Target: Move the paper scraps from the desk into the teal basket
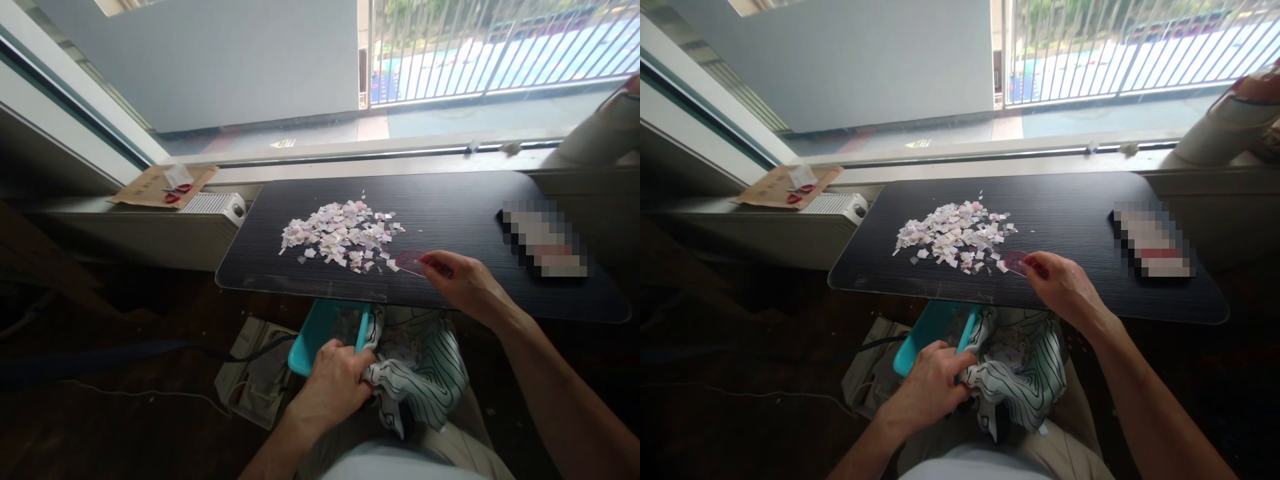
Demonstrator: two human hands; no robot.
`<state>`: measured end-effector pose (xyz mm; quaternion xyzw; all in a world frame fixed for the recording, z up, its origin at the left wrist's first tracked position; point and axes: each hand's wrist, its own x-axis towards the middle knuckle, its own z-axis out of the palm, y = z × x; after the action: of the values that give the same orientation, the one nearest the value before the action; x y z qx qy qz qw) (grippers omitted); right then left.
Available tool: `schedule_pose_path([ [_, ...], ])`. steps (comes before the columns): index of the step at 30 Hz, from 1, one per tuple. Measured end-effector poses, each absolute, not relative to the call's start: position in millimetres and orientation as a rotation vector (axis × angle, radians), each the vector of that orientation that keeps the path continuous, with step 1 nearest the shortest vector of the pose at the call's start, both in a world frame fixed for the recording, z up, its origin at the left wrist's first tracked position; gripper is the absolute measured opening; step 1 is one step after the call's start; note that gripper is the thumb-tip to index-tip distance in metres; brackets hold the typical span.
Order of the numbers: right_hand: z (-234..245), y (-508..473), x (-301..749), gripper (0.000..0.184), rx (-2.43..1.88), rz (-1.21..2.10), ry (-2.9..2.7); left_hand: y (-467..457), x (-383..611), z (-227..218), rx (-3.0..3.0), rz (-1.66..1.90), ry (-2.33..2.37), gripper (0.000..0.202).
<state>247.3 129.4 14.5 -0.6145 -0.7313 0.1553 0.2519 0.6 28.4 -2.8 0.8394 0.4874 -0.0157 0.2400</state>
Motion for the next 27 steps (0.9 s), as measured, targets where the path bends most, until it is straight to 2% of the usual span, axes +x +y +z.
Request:
schedule_pose_path([
  [7, 17.1, 123.9, 251.2, 0.02, -1.625, 0.545, -2.069, 28.1, -0.2, -2.5, 2.304, -0.03, 1.336, 0.009],
  [20, 12.1, 135.1, 248.4, 0.023, -1.705, 0.415, -2.015, 24.6, -1.0, -2.0, 2.287, -0.018, 1.36, 0.009],
  [27, 12.4, 123.6, 257.1, 0.024, -1.652, 0.503, -2.004, 27.7, -1.9, -0.9, 2.269, -0.03, 1.371, 0.007],
])
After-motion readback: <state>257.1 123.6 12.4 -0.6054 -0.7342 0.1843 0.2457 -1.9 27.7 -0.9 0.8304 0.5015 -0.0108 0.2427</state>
